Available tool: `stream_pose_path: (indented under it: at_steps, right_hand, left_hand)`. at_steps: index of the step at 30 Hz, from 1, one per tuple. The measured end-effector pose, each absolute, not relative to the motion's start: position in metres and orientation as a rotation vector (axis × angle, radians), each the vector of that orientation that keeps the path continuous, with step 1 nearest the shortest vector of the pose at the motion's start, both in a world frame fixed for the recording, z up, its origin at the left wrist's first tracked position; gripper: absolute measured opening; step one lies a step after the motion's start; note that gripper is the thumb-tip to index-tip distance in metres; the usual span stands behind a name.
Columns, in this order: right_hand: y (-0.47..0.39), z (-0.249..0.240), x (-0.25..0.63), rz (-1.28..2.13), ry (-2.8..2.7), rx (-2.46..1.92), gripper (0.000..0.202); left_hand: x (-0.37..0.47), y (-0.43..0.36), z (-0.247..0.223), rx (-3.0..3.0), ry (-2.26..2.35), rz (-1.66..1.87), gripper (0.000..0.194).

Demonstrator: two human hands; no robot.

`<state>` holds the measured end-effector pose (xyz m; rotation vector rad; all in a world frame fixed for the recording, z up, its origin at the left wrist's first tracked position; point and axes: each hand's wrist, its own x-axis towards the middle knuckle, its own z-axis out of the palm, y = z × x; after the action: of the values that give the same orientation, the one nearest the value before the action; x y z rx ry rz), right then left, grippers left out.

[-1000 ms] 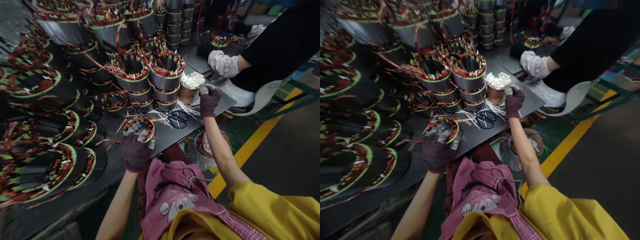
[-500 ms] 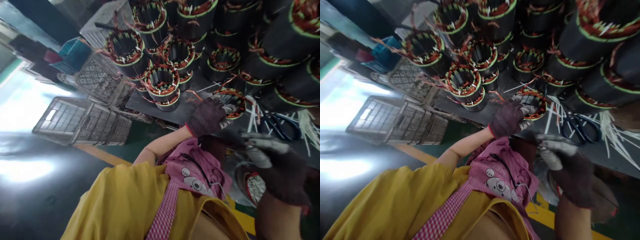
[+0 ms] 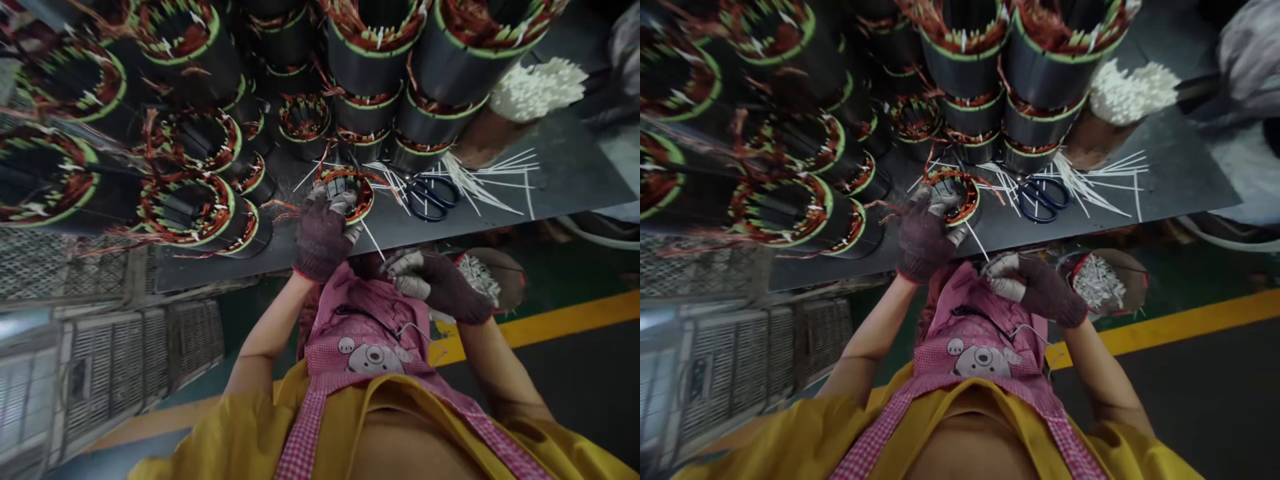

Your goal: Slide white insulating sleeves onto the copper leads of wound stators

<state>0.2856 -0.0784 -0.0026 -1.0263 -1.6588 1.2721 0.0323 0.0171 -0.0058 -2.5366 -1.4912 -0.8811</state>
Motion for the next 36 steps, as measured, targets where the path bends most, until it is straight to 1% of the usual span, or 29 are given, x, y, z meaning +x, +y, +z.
stream_pose_path:
  at_steps: [8, 12, 17, 21, 24, 27, 29, 33, 36]
  right_hand:
    - [-0.075, 0.021, 0.289, 1.189, -1.635, -0.987, 0.007]
    - [-0.072, 0.024, 0.293, 1.192, -1.672, -1.026, 0.013]
    - [-0.071, 0.019, 0.295, 1.201, -1.637, -0.989, 0.009]
    - [-0.069, 0.015, 0.288, 1.226, -1.602, -0.978, 0.016]
    - [-0.070, 0.016, 0.289, 1.234, -1.603, -0.970, 0.013]
    - [-0.077, 0.018, 0.295, 1.241, -1.591, -0.983, 0.009]
    - [-0.080, 0.018, 0.298, 1.231, -1.581, -0.999, 0.008]
    - [-0.077, 0.018, 0.291, 1.215, -1.542, -1.035, 0.013]
    - [-0.062, 0.018, 0.274, 1.215, -1.496, -1.047, 0.019]
  left_hand:
    - [0.030, 0.023, -0.013, -2.567, -1.463, -1.072, 0.047]
    - [0.027, 0.024, -0.012, -2.589, -1.482, -1.074, 0.049]
    - [0.022, 0.022, -0.009, -2.643, -1.500, -1.011, 0.047]
    - [0.020, 0.022, -0.013, -2.609, -1.420, -1.102, 0.051]
    - [0.020, 0.023, -0.016, -2.610, -1.381, -1.111, 0.051]
    - [0.019, 0.024, -0.016, -2.634, -1.439, -1.084, 0.051]
    - [0.019, 0.025, -0.015, -2.660, -1.505, -1.091, 0.055]
    - [0.018, 0.027, -0.015, -2.729, -1.613, -1.105, 0.061]
    - [0.022, 0.025, -0.015, -2.715, -1.577, -1.144, 0.056]
